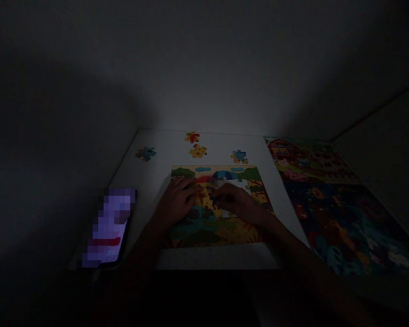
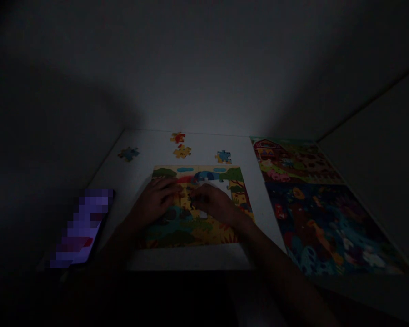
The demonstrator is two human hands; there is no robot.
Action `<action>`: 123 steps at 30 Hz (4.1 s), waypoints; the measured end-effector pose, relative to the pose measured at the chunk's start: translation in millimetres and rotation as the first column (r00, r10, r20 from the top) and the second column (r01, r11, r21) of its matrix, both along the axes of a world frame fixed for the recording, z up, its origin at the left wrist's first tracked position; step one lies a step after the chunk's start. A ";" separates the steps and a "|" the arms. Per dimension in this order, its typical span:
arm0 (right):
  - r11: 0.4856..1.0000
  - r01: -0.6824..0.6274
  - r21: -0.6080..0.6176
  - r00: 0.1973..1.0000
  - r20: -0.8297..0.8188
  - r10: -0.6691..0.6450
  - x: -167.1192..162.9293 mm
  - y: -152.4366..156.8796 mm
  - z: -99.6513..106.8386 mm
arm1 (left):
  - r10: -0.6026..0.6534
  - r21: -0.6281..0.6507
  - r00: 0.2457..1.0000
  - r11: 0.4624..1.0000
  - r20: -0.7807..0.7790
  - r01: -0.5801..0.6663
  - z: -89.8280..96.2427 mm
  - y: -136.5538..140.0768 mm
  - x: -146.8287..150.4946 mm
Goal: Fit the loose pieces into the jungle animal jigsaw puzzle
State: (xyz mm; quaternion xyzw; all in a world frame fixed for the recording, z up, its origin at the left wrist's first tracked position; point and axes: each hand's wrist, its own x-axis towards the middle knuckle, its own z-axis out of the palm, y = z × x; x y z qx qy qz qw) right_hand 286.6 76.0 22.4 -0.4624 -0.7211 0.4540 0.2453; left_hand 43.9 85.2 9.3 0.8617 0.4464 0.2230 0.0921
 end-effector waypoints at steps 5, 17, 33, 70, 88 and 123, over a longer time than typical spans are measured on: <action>0.997 -0.012 0.073 0.998 0.066 0.007 -1.6 -0.6 3.1 | -0.012 0.013 1.000 1.000 0.005 0.012 1.1 -1.4 0.8; 0.985 -0.087 0.152 0.973 0.227 0.051 -3.8 -4.6 8.3 | -0.003 -0.055 1.000 0.999 -0.014 0.002 5.3 -3.8 2.1; 0.958 -0.157 0.241 0.883 0.469 0.027 -11.7 -12.3 15.6 | 0.028 -0.104 0.996 0.994 -0.079 -0.036 9.4 -5.6 5.4; 0.861 -0.249 0.443 0.930 0.357 0.086 7.7 -2.3 6.1 | 0.034 -0.084 0.995 0.996 -0.098 -0.043 8.8 -3.8 10.4; 0.781 0.395 0.485 0.775 0.281 -0.566 57.9 41.6 -12.7 | 0.187 0.107 0.911 0.982 -0.367 -0.158 -6.5 -36.1 34.5; 0.733 0.381 0.563 0.692 0.351 -0.630 68.0 119.6 -39.7 | 0.149 -0.024 0.928 0.986 -0.340 -0.167 12.3 -26.6 2.3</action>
